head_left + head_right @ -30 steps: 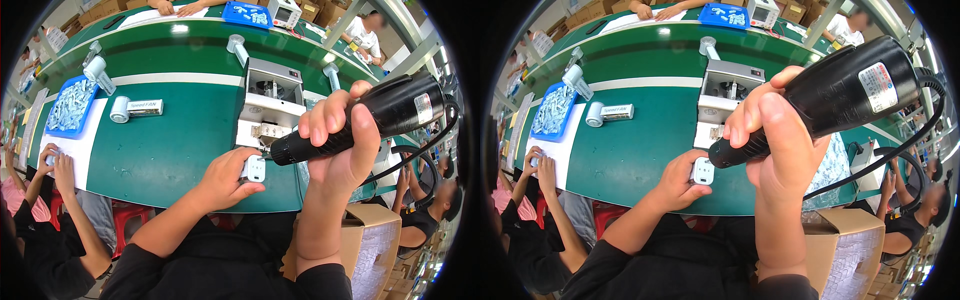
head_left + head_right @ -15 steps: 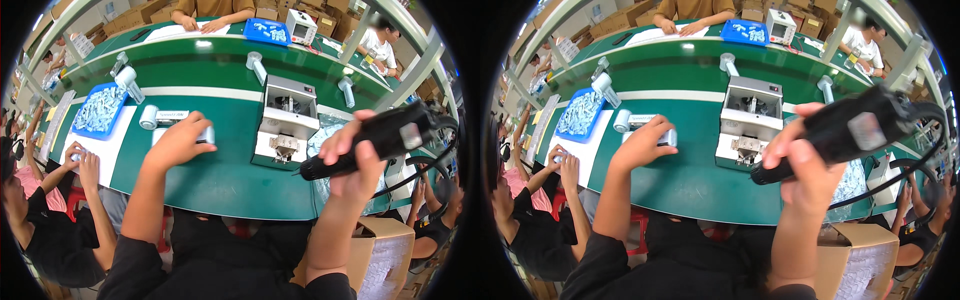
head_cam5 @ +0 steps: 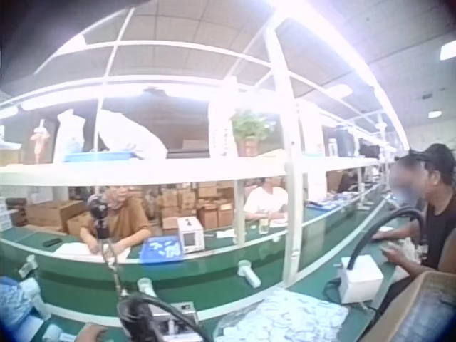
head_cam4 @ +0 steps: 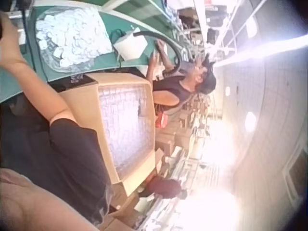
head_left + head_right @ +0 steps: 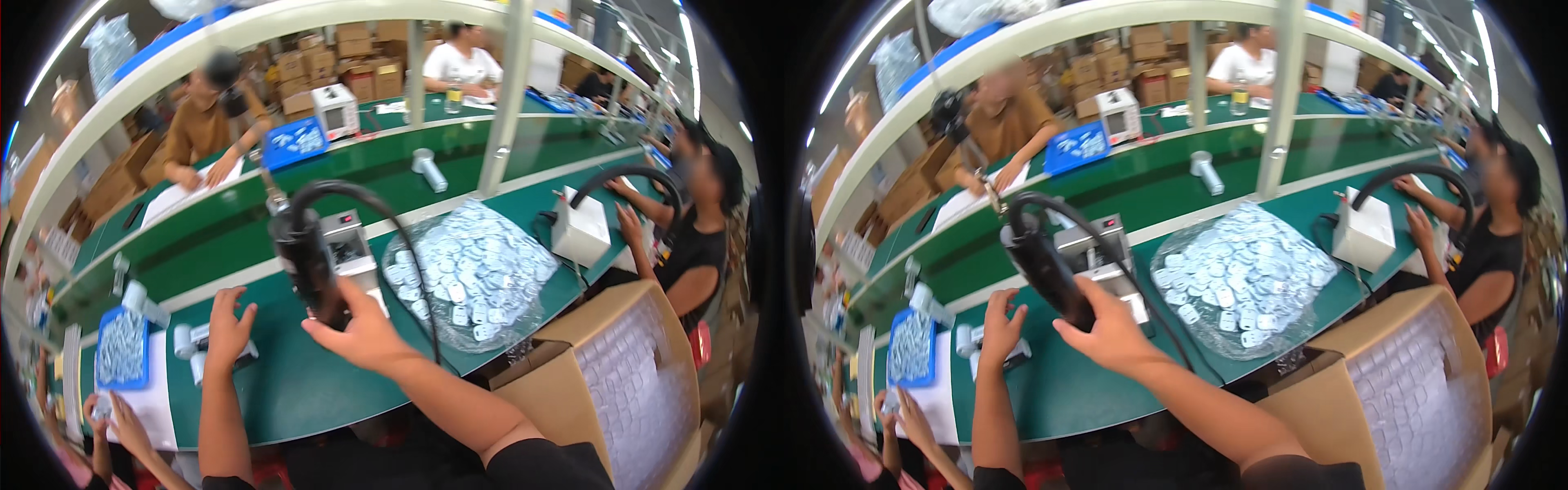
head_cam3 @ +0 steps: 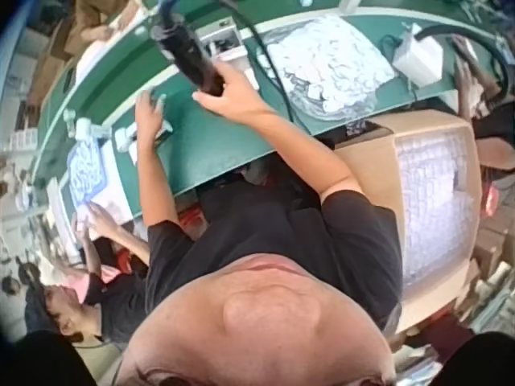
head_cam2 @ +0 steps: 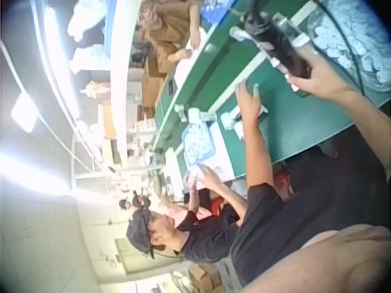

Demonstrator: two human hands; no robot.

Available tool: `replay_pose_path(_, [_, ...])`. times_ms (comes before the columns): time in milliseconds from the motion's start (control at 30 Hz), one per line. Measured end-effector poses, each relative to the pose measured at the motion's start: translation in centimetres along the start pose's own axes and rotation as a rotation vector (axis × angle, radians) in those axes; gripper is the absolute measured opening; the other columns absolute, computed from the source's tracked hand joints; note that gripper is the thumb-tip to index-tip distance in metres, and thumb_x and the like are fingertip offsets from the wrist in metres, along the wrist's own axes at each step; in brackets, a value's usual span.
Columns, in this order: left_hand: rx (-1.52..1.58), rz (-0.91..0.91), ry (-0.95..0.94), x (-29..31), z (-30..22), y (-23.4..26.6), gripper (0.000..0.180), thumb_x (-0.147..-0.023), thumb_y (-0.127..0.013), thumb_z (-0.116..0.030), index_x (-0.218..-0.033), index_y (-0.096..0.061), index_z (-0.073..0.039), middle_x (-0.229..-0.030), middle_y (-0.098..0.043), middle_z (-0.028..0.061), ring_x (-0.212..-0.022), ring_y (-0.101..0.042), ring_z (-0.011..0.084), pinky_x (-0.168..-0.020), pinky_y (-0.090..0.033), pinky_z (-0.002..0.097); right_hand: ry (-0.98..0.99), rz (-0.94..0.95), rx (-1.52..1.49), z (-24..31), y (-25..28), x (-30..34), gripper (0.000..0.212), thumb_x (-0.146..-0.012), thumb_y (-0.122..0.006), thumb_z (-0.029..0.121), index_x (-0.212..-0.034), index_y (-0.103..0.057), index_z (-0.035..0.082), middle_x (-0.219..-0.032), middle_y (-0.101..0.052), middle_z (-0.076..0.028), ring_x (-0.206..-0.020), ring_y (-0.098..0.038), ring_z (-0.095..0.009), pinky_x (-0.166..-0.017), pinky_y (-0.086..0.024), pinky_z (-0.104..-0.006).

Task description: The person attaches base plates onto mini fan bodies by hand and fastens them with an electric screwdriver before setting the assembled fans on the workbench.

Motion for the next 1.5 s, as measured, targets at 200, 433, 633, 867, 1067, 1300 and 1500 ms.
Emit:
replay_pose_path(200, [-0.135,0.050,-0.270,-12.7,3.9,-9.8,0.042,-0.078,-0.064,-0.024,-0.116,-0.055,-0.008,-0.102,-0.057,0.0172,-0.096,-0.057,0.0350,-0.084,-0.046,0.0416,0.336,-0.417,0.356,1.0,-0.1,3.1,0.055,-0.076,-0.070,0.013,-0.121,-0.044,-0.005,-0.110,-0.055,-0.022,-0.098,-0.057,-0.035,-0.086,-0.047,-0.0378])
replay_pose_path(433, [-0.699,0.157,-0.550,-20.6,10.4,-18.4,0.044,-0.077,-0.059,-0.031,-0.120,-0.057,-0.025,-0.128,-0.051,0.0156,-0.107,-0.054,0.0353,-0.079,-0.048,0.0489,1.070,-0.141,0.329,7.0,3.5,10.2,0.023,-0.067,-0.071,0.005,-0.084,-0.055,0.005,-0.096,-0.058,-0.019,-0.079,-0.059,-0.033,-0.072,-0.050,-0.0429])
replay_pose_path(633, [-0.692,0.031,-0.584,-19.0,4.2,-13.7,0.017,-0.074,-0.056,-0.016,-0.089,-0.063,-0.012,-0.096,-0.059,0.0111,-0.095,-0.055,0.0295,-0.081,-0.040,0.0445,0.181,-0.788,0.408,0.2,18.4,4.8,0.010,-0.085,-0.059,0.001,-0.095,-0.058,-0.002,-0.079,-0.061,-0.005,-0.073,-0.059,-0.012,-0.068,-0.048,-0.0242])
replay_pose_path(867, [0.317,-0.483,0.056,-18.0,5.3,-3.5,0.035,-0.076,-0.076,-0.019,-0.095,-0.056,0.003,-0.085,-0.062,0.0105,-0.073,-0.058,0.0158,-0.066,-0.047,0.0311,-0.132,-0.569,0.594,-4.6,21.4,3.1,0.013,-0.082,-0.059,0.007,-0.093,-0.063,0.000,-0.080,-0.065,-0.013,-0.069,-0.062,-0.024,-0.065,-0.049,-0.0325])
replay_pose_path(1067, [0.299,-0.603,-0.330,-10.1,1.7,4.9,0.019,-0.086,-0.061,-0.010,-0.103,-0.055,-0.005,-0.091,-0.057,0.0049,-0.077,-0.057,0.0127,-0.067,-0.047,0.0263,-0.185,0.124,0.941,-9.2,16.2,2.1,0.022,-0.074,-0.064,0.012,-0.095,-0.066,0.004,-0.088,-0.062,-0.019,-0.089,-0.060,-0.036,-0.080,-0.047,-0.0433])
replay_pose_path(1300, [0.767,-0.358,-0.088,7.4,-9.3,1.1,0.030,-0.077,-0.058,0.012,-0.103,-0.048,-0.001,-0.094,-0.062,0.0166,-0.083,-0.064,0.0227,-0.078,-0.053,0.0364,-0.114,0.224,0.905,-10.8,13.5,2.0,0.030,-0.069,-0.072,0.009,-0.096,-0.061,0.007,-0.096,-0.058,-0.017,-0.097,-0.055,-0.037,-0.085,-0.044,-0.0414])
replay_pose_path(1500, [0.722,-0.215,0.038,13.3,-11.2,-3.1,0.030,-0.073,-0.069,0.001,-0.098,-0.053,-0.005,-0.083,-0.060,0.0059,-0.070,-0.060,0.0143,-0.062,-0.048,0.0263,-0.271,0.188,0.993,-10.6,12.5,2.2,0.039,-0.071,-0.069,0.008,-0.107,-0.057,0.004,-0.099,-0.059,-0.019,-0.095,-0.058,-0.035,-0.082,-0.046,-0.0396])
Point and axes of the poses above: each hand's wrist, its own x-axis away from the middle knuckle, its own y-axis out of the back of the hand, z = x × y, the point moved 4 cm from there along -x, towards the middle knuckle
